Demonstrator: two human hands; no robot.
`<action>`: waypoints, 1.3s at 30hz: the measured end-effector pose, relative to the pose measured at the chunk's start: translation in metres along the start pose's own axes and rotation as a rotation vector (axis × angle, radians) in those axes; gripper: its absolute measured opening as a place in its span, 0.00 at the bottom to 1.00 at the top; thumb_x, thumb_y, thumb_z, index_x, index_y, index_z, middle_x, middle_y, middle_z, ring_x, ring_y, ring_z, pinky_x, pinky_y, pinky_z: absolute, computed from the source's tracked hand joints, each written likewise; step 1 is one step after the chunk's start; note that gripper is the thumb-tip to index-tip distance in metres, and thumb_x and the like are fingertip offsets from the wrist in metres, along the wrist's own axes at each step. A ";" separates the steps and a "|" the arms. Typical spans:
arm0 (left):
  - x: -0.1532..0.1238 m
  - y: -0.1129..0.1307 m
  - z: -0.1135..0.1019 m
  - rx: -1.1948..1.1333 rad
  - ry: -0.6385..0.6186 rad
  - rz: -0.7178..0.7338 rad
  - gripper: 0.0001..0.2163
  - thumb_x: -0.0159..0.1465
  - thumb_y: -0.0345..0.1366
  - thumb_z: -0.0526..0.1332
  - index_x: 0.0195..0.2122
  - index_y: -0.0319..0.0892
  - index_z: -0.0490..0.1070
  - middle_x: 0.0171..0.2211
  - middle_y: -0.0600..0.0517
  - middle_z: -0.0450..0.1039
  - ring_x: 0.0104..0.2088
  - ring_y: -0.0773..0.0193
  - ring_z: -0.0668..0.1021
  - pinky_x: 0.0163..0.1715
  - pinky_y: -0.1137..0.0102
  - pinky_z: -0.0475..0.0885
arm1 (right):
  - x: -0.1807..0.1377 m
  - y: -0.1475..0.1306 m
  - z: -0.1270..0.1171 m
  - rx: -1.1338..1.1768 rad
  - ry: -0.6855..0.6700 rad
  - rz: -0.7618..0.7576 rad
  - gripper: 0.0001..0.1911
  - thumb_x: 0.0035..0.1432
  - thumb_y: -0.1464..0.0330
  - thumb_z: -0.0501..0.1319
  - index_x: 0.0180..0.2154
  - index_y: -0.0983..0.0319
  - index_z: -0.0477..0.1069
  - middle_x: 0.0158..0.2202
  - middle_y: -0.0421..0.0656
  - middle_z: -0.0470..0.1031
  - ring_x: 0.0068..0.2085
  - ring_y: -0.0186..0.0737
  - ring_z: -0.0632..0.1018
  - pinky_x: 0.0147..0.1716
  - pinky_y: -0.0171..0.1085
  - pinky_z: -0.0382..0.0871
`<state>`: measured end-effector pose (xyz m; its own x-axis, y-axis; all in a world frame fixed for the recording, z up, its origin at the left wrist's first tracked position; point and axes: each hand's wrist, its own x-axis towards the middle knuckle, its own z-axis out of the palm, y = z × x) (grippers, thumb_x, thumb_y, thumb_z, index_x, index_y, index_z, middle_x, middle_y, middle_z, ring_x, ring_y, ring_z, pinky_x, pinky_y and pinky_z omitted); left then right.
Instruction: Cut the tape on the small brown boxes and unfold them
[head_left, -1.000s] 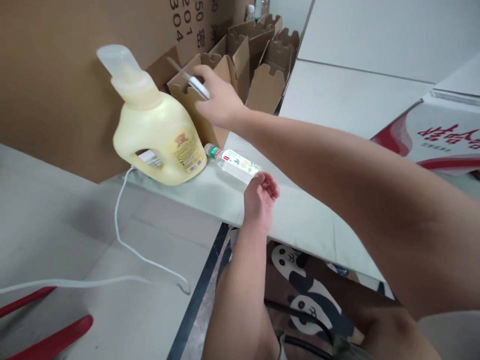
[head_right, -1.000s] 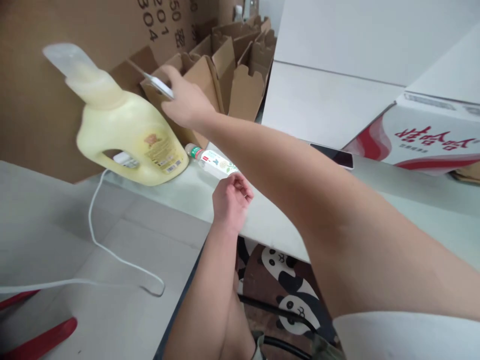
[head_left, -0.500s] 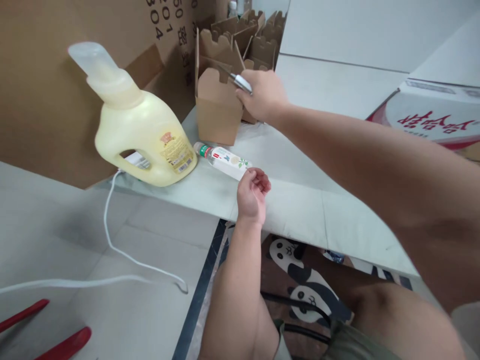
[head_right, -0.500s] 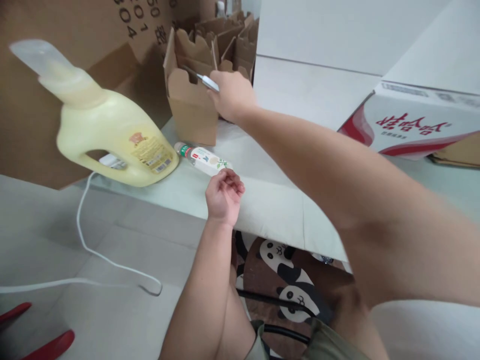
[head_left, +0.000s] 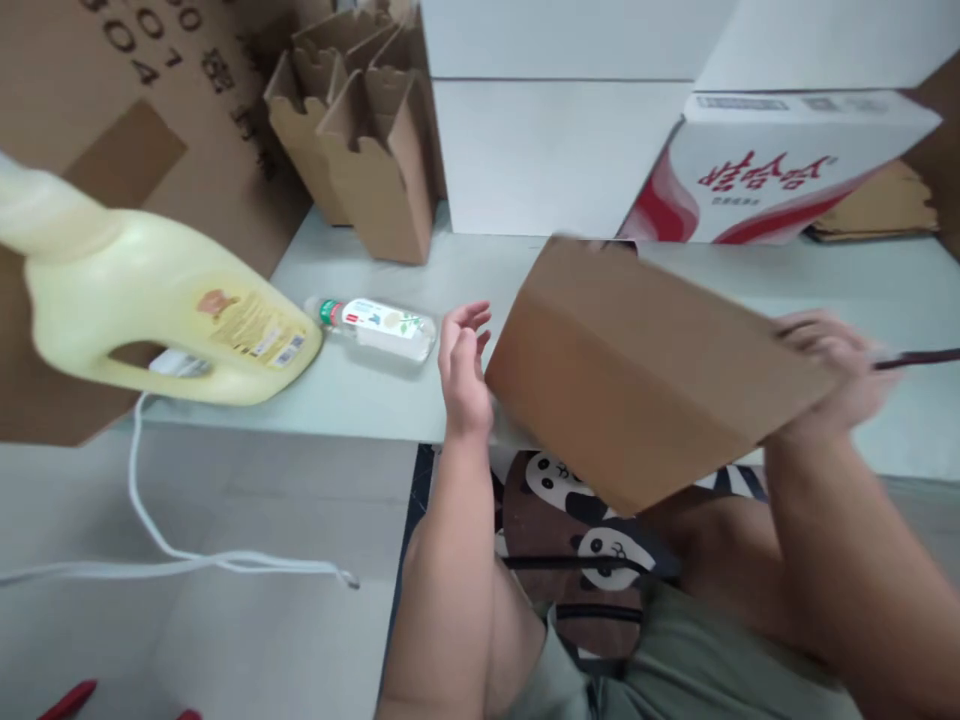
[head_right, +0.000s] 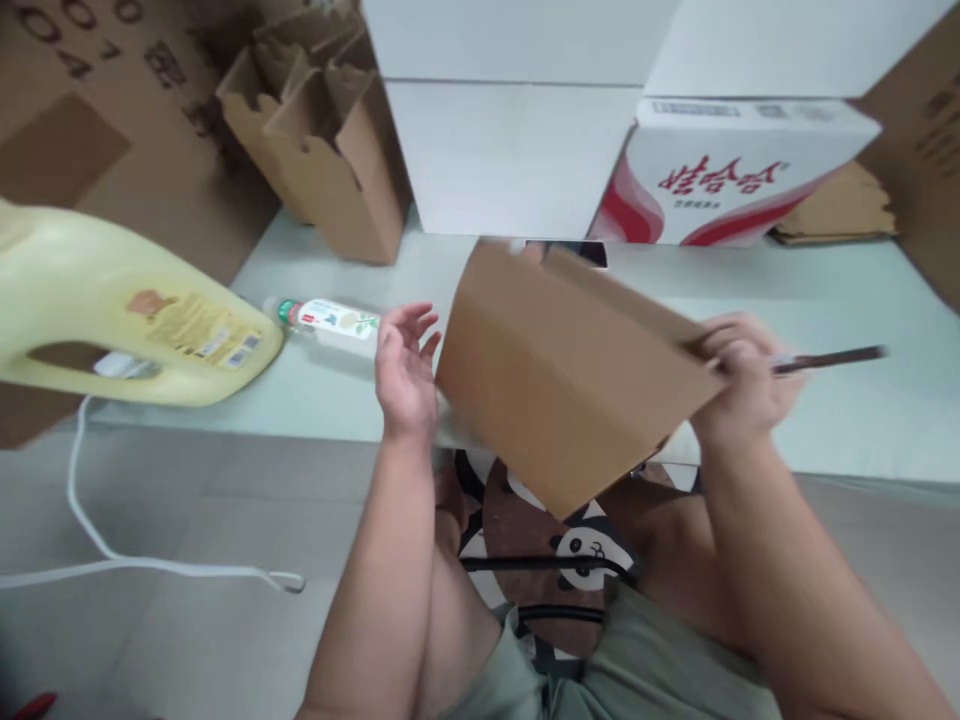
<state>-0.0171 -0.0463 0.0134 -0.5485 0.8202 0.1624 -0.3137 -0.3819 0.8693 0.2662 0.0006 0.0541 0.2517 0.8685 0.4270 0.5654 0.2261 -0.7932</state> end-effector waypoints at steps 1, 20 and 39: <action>-0.002 -0.002 0.004 0.020 -0.104 -0.014 0.17 0.63 0.55 0.62 0.44 0.50 0.77 0.50 0.49 0.77 0.54 0.57 0.76 0.52 0.67 0.70 | -0.009 0.001 -0.002 0.031 0.023 -0.033 0.26 0.51 0.41 0.49 0.18 0.54 0.59 0.27 0.53 0.72 0.37 0.58 0.79 0.39 0.59 0.71; -0.018 -0.010 0.026 0.285 -0.216 0.139 0.28 0.46 0.59 0.74 0.44 0.52 0.74 0.42 0.52 0.73 0.47 0.57 0.77 0.52 0.63 0.72 | -0.019 0.025 -0.017 0.398 -0.177 0.471 0.15 0.51 0.57 0.68 0.37 0.58 0.73 0.39 0.43 0.81 0.41 0.47 0.81 0.39 0.44 0.75; -0.104 -0.036 0.069 0.416 0.003 0.119 0.25 0.50 0.56 0.73 0.41 0.43 0.76 0.40 0.50 0.76 0.43 0.59 0.79 0.49 0.66 0.73 | -0.007 0.064 -0.052 0.431 -0.383 0.161 0.09 0.55 0.66 0.61 0.40 0.55 0.66 0.50 0.42 0.70 0.53 0.43 0.73 0.52 0.44 0.71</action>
<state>0.1048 -0.0880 -0.0021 -0.5648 0.7791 0.2719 0.0910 -0.2687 0.9589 0.3418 -0.0144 0.0227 -0.0387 0.9858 0.1632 0.1537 0.1672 -0.9739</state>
